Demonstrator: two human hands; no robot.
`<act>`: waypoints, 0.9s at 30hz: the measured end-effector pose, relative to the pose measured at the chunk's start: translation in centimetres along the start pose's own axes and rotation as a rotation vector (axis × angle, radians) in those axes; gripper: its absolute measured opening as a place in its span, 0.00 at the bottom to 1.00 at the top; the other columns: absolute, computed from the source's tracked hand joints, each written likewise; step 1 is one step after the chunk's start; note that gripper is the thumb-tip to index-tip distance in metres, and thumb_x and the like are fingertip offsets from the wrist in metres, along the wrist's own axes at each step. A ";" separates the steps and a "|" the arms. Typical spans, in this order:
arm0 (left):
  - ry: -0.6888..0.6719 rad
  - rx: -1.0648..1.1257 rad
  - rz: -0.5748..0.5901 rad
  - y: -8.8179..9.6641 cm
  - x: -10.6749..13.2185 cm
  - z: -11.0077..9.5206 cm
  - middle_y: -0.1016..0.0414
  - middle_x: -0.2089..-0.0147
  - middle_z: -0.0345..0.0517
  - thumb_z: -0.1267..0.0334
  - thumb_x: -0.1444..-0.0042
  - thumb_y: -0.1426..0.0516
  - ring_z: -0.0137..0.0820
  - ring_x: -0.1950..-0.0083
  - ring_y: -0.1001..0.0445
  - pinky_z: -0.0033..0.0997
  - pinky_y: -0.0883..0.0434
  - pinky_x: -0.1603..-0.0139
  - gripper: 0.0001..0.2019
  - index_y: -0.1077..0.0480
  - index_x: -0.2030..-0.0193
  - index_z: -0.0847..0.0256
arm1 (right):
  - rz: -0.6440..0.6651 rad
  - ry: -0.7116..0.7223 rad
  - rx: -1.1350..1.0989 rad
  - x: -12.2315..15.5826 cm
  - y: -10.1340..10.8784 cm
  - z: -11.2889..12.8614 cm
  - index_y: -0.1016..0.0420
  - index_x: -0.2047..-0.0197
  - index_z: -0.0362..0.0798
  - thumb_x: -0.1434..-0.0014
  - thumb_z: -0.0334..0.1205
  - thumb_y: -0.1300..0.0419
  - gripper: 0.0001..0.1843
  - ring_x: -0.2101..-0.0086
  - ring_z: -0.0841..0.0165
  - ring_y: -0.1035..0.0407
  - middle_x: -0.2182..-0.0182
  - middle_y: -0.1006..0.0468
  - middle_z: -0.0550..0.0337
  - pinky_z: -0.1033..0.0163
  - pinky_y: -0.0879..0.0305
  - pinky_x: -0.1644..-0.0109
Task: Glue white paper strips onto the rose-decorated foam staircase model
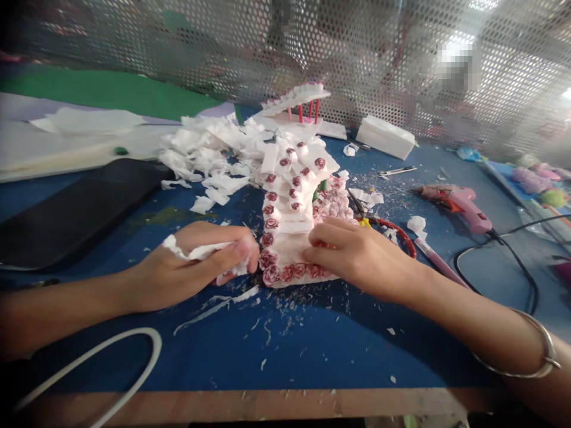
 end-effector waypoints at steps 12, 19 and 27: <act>-0.005 0.044 0.005 -0.1 0.0 0.2 0.42 0.85 0.35 0.57 0.40 0.54 0.20 0.84 0.43 0.21 0.46 0.83 0.18 0.35 0.77 0.63 | -0.061 -0.079 -0.080 0.2 0.5 -0.3 0.30 0.59 0.45 0.42 0.32 0.47 0.08 0.63 0.74 0.36 0.63 0.31 0.56 0.67 0.38 0.60; -0.011 0.029 0.009 0.0 0.0 0.4 0.42 0.85 0.34 0.57 0.40 0.54 0.19 0.84 0.44 0.22 0.46 0.83 0.18 0.34 0.76 0.62 | 0.013 -0.040 0.027 -0.1 0.2 -0.1 0.29 0.62 0.44 0.38 0.34 0.52 0.11 0.66 0.73 0.38 0.66 0.30 0.54 0.66 0.38 0.64; -0.015 0.034 -0.003 -0.1 0.0 0.3 0.42 0.84 0.34 0.57 0.40 0.54 0.19 0.84 0.43 0.22 0.46 0.83 0.18 0.34 0.76 0.63 | 0.026 -0.121 -0.023 -0.1 0.3 0.1 0.28 0.61 0.45 0.39 0.35 0.51 0.11 0.66 0.72 0.34 0.64 0.27 0.55 0.66 0.36 0.64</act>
Point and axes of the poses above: each hand's wrist, its own x-axis away from the middle knuckle, its own y-axis out of the back of the hand, z = x × y, the point moved 1 cm from there along -x, towards the middle knuckle
